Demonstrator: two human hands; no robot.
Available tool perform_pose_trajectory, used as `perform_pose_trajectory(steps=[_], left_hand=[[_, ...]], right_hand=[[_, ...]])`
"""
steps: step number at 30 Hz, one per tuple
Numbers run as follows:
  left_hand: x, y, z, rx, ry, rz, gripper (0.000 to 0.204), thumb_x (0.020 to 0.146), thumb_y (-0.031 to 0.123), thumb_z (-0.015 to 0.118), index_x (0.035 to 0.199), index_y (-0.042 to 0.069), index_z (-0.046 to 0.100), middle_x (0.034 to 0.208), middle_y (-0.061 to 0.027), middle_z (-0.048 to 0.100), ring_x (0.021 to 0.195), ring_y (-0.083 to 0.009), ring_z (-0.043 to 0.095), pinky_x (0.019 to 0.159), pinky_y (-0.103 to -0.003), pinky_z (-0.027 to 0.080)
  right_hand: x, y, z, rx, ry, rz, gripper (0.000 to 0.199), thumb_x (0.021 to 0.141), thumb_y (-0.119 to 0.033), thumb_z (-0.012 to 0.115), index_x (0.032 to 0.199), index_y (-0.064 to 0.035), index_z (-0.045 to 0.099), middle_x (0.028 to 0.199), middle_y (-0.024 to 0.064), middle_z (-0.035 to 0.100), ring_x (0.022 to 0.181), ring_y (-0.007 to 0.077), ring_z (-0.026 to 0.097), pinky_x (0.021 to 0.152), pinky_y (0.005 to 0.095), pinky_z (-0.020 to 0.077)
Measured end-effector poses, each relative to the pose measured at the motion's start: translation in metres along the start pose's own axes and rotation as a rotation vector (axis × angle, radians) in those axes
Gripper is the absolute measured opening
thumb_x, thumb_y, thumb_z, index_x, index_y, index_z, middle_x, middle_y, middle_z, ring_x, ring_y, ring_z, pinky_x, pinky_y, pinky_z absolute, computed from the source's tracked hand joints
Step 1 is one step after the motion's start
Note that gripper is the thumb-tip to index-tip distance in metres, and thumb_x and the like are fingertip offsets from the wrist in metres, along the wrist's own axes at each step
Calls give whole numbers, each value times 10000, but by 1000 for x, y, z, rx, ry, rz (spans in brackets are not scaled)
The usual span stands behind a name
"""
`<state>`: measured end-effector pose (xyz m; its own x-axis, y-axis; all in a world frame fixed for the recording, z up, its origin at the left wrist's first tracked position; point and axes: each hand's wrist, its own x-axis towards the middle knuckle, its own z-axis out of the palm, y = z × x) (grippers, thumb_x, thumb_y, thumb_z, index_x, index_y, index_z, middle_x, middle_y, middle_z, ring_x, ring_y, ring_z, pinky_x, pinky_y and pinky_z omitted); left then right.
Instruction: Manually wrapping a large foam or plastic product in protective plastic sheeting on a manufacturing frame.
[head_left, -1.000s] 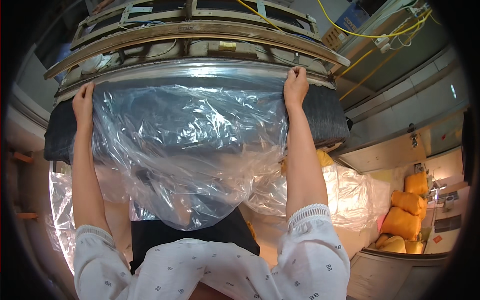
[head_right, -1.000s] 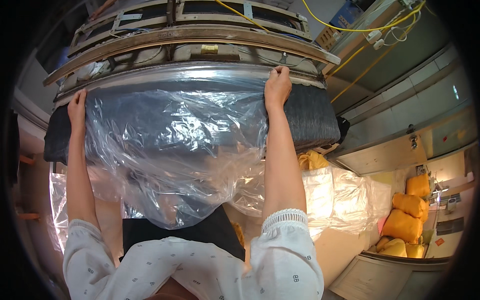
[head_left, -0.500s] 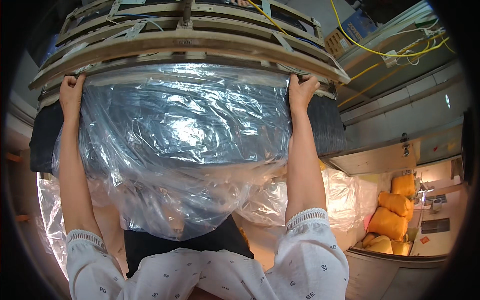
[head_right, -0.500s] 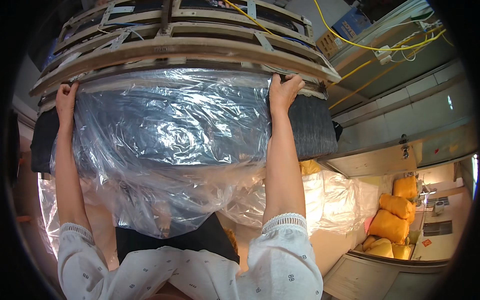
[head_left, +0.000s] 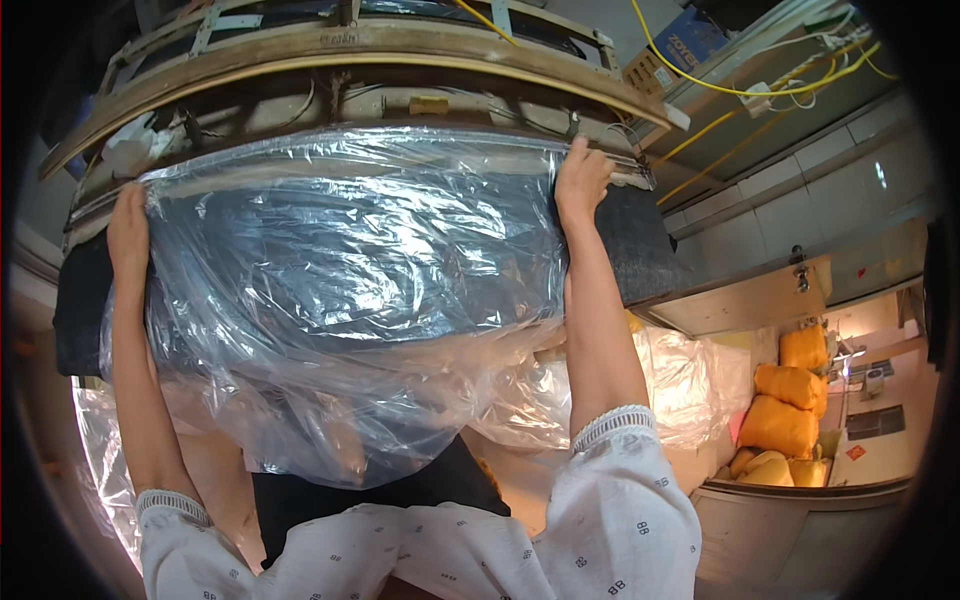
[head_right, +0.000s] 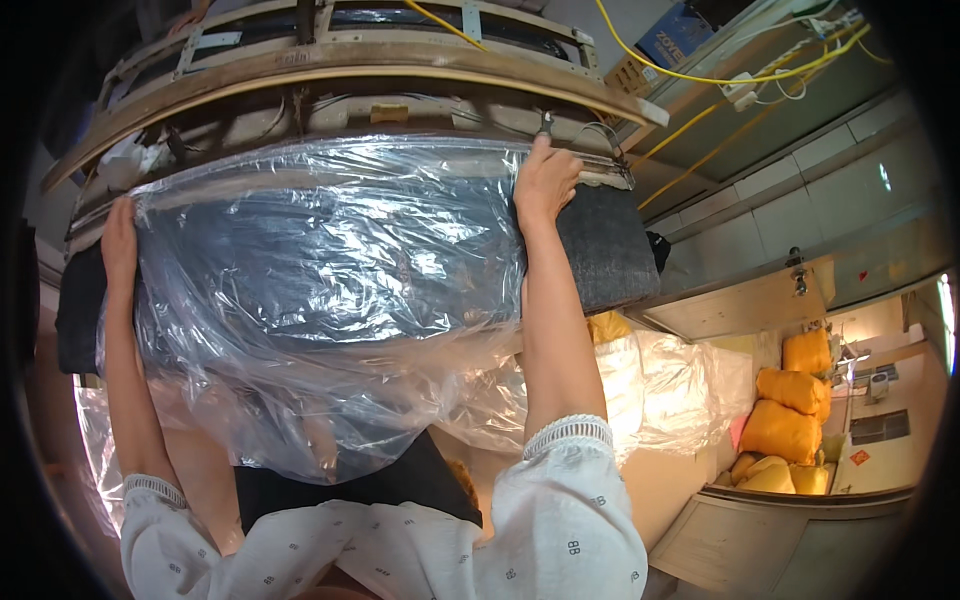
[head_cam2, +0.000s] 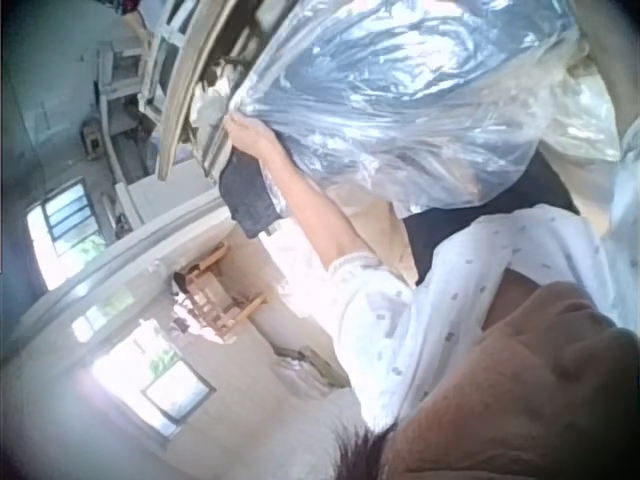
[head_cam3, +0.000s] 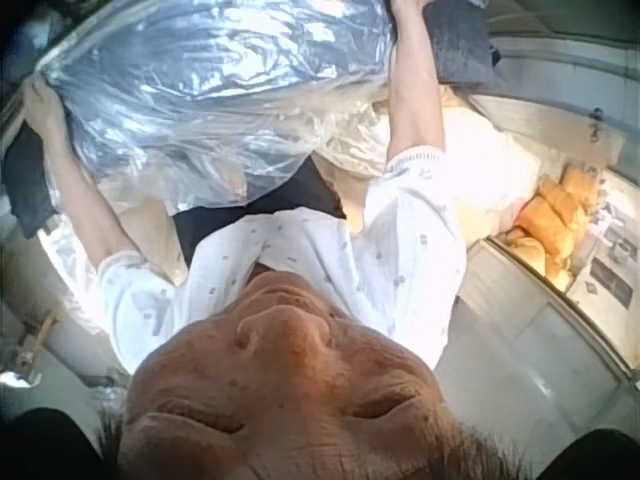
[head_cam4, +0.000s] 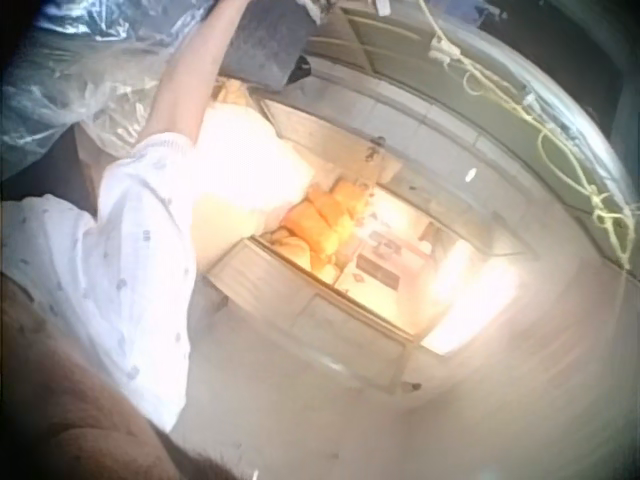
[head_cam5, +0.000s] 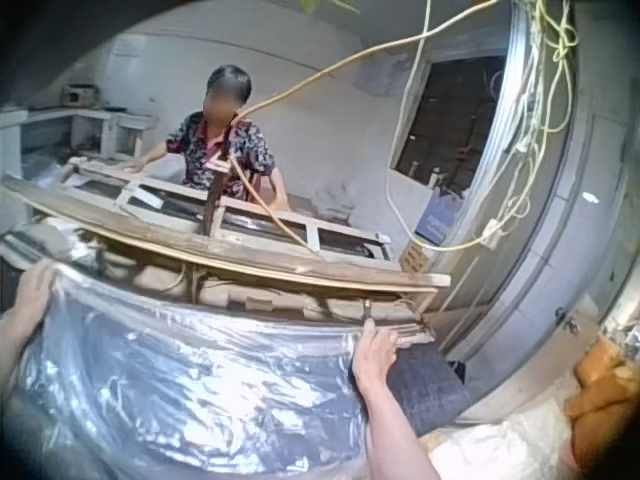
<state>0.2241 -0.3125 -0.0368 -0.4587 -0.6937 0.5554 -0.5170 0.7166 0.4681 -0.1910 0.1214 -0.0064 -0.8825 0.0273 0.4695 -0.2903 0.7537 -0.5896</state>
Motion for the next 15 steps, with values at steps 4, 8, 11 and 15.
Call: perform_pose_trajectory(steps=[4, 8, 11, 15], left_hand=[[-14, 7, -63, -191, 200, -32, 356, 969, 278, 407, 1095, -28, 537, 1012, -101, 587, 951, -168, 538, 878, -256, 379], [-58, 23, -98, -71, -8, -98, 330, 960, 262, 430, 1066, -33, 534, 979, -107, 585, 936, -153, 531, 857, -247, 384], [-80, 3, -115, 128, -153, -53, 254, 919, 190, 496, 1039, -29, 543, 971, -136, 591, 932, -215, 561, 833, -279, 410], [-113, 171, -83, 154, 145, 378, 179, 859, 98, 532, 1009, 20, 590, 949, -125, 607, 913, -277, 569, 815, -340, 426]], right_hand=[[-37, -1, -32, -26, -174, -340, 458, 879, -438, 475, 846, -2, 612, 983, 177, 514, 988, 359, 458, 851, 466, 331], [-58, 10, -68, 17, -276, -456, 447, 737, -476, 663, 856, -47, 621, 967, 141, 515, 980, 320, 466, 831, 421, 337], [-61, 7, -66, 2, -312, -450, 437, 664, -455, 729, 826, -60, 635, 950, 114, 522, 958, 293, 482, 813, 404, 350], [-62, 31, -72, 81, -358, -444, 323, 676, -387, 730, 745, -79, 659, 919, 93, 554, 935, 272, 498, 802, 398, 362]])
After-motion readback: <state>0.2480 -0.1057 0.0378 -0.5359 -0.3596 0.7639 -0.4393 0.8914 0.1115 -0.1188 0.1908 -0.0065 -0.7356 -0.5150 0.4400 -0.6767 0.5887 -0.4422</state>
